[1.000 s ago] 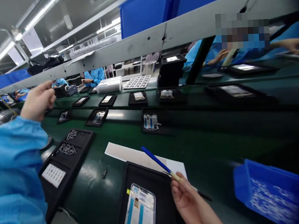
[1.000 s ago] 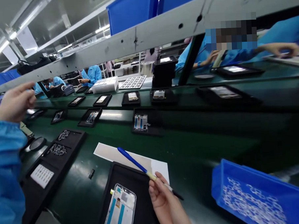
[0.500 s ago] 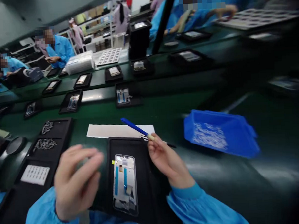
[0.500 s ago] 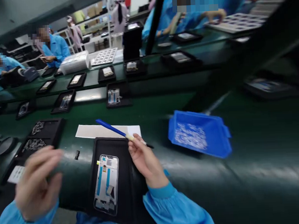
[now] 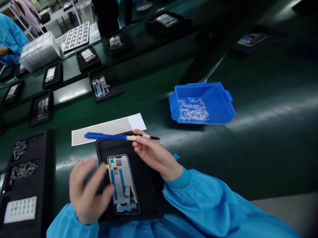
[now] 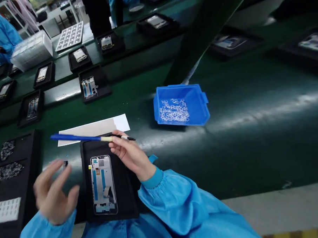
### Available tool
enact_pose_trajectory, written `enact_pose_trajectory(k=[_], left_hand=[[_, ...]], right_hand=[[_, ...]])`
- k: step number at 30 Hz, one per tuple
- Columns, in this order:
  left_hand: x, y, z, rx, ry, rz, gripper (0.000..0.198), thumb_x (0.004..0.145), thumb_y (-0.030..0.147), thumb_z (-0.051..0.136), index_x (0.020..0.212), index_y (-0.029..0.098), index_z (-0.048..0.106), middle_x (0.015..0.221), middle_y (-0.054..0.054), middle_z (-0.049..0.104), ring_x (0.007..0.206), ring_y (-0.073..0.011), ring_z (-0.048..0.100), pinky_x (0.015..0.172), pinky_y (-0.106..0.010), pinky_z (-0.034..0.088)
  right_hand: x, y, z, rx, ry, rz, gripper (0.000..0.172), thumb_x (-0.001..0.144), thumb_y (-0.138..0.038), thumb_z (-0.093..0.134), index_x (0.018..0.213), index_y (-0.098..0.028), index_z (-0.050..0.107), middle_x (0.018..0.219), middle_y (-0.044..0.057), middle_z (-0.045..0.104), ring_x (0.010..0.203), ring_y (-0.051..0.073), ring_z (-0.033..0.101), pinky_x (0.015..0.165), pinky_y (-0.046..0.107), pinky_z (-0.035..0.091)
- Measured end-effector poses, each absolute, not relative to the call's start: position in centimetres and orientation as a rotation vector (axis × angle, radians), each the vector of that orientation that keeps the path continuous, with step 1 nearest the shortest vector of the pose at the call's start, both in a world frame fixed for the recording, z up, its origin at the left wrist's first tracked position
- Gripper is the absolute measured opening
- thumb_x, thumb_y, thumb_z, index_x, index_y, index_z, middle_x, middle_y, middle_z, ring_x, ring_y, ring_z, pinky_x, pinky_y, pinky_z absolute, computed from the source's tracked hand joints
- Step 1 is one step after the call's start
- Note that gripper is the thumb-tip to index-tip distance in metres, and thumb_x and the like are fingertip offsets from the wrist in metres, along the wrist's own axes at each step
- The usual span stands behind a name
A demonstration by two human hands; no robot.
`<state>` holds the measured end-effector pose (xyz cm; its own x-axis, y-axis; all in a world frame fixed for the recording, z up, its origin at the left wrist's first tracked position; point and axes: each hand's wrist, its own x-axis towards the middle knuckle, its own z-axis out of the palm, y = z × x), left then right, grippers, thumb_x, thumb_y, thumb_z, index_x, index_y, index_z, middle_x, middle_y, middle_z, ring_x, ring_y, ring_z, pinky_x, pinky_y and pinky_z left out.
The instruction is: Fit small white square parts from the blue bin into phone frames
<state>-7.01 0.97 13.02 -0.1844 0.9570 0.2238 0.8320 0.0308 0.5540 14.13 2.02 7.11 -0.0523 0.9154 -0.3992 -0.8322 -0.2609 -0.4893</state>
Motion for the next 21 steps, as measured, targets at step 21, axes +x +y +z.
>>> enact_pose_trajectory(k=[21], left_hand=[[-5.7,0.8,8.2,1.800,1.311,1.332,0.011,0.093,0.028,0.060,0.093,0.019,0.067,0.062,0.002,0.063,0.050,-0.0107,0.060,0.055,-0.023,0.052]], right_hand=[[10.5,-0.3,7.1,-0.933,-0.664,1.525,0.038,0.075,-0.031,0.082,0.102,-0.022,0.058,0.087,0.000,0.071,0.080,0.017,0.070,0.076,0.029,0.058]])
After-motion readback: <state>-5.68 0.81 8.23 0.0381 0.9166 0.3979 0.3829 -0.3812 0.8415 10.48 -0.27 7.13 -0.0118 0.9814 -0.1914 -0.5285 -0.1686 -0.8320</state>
